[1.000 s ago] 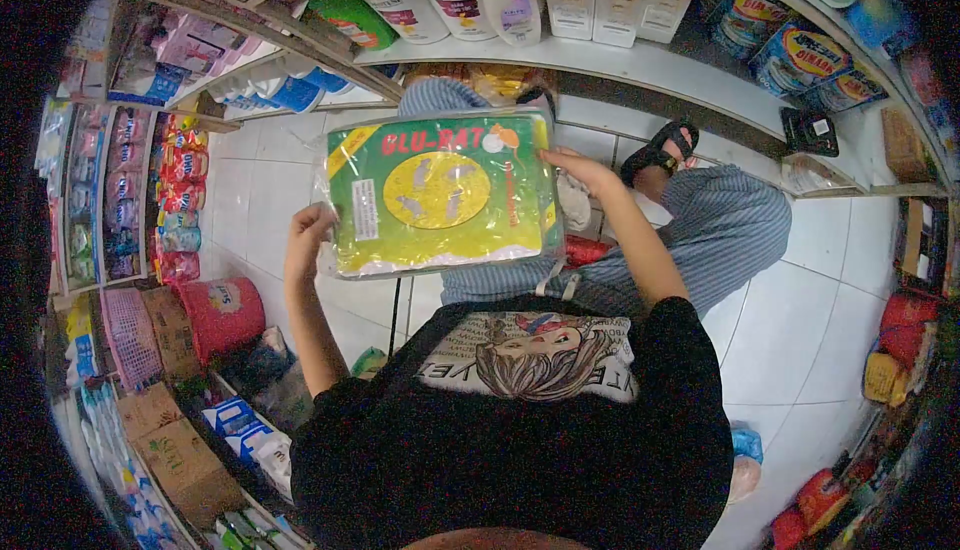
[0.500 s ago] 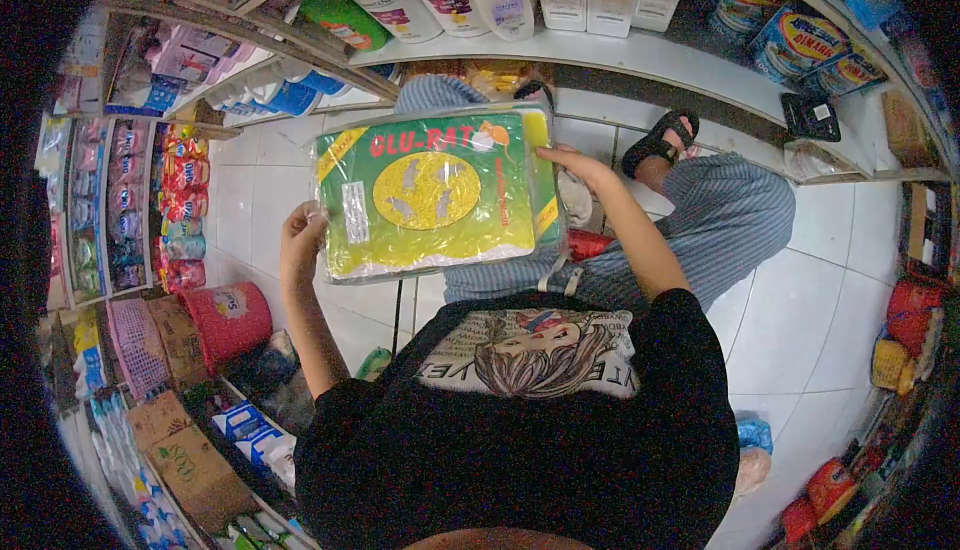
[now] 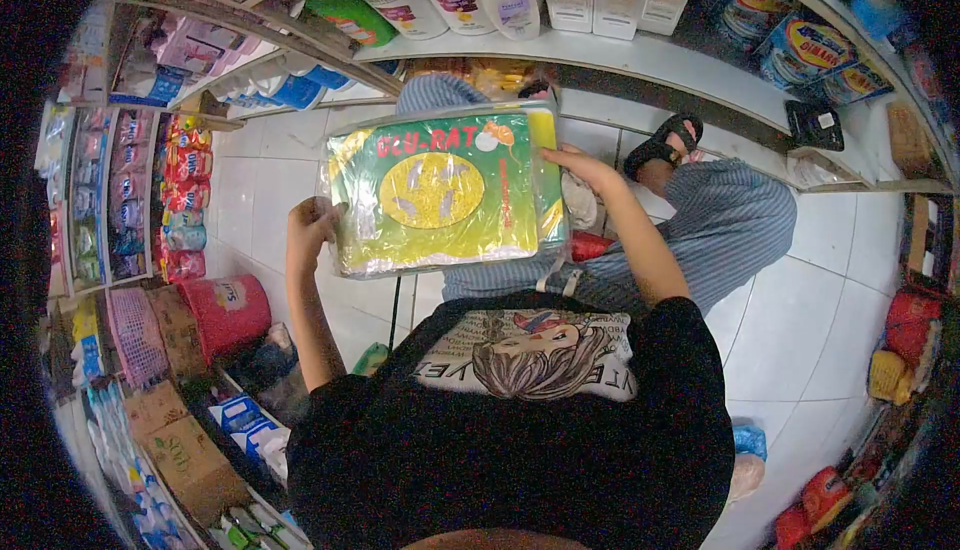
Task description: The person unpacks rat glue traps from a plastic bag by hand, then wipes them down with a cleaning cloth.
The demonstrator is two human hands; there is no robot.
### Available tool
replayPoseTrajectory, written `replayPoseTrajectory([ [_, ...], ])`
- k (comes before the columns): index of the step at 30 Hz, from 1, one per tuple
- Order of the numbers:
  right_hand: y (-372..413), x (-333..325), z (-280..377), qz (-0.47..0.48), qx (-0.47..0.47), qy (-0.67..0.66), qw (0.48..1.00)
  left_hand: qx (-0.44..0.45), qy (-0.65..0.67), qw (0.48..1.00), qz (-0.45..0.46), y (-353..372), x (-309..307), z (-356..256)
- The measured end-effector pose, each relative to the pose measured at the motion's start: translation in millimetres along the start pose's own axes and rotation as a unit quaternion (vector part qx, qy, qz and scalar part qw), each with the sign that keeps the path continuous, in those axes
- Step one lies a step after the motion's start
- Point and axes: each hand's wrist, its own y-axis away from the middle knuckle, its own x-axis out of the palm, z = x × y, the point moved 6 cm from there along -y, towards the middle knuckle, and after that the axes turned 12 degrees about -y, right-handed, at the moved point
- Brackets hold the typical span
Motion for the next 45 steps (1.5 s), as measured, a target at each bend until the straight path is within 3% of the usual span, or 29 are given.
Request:
replayPoseTrajectory([
  [4,6,5,7,-0.001,0.007,0.02,1.0,-0.026,0.168,0.984,0.045,2,6,8],
  [8,0,-2,-2,0.002,0.001,0.006,1.0,0.006,0.166,0.986,0.023,3,-3,11],
  [11,-2,-9,-9,-0.01,0.007,-0.012,1.0,0.004,0.069,0.998,-0.011,6,-12,5],
  [16,-5,-13,-19,-0.027,0.019,-0.029,0.999,0.079,-0.043,0.979,-0.184,11,-63,7],
  [17,-3,-10,-18,-0.029,0.026,-0.041,0.998,0.011,-0.015,0.983,-0.184,13,-68,10],
  [18,-5,-10,-20,-0.026,0.027,-0.041,0.998,0.009,-0.017,0.982,-0.186,16,-71,6],
  [21,-9,-15,-27,-0.022,0.034,-0.023,0.999,-0.014,0.13,0.989,-0.066,8,-63,23],
  [22,-12,-17,-30,-0.013,0.031,-0.039,0.999,-0.012,0.129,0.989,-0.065,6,-62,28],
  [24,-8,-15,-27,-0.01,0.026,-0.055,0.998,0.008,0.249,0.968,-0.042,2,-57,26],
  [28,3,-5,-9,-0.01,0.001,-0.025,1.0,-0.005,0.196,0.98,-0.025,6,-47,13],
  [30,4,-5,-10,-0.01,0.008,-0.029,0.999,-0.018,0.195,0.978,0.068,6,-35,11],
  [34,-7,-26,-32,0.004,-0.018,-0.031,0.999,-0.046,0.159,0.984,0.064,1,-37,29],
  [37,-6,-21,-30,0.014,-0.004,0.031,0.999,-0.019,0.236,0.971,-0.028,2,-56,32],
  [38,-4,-18,-29,0.015,0.01,0.079,0.997,-0.04,0.186,0.98,-0.065,6,-67,29],
  [40,-3,-20,-31,0.015,0.019,0.067,0.997,-0.047,0.156,0.986,-0.039,5,-93,41],
  [42,-5,-20,-35,0.016,0.033,0.041,0.998,-0.07,0.156,0.981,-0.092,18,-108,20],
  [43,-6,-20,-37,0.016,0.038,0.027,0.999,-0.046,0.192,0.978,-0.063,14,-118,31],
  [45,-6,-22,-44,0.014,0.051,-0.001,0.999,-0.068,0.205,0.968,-0.126,11,-150,71],
])
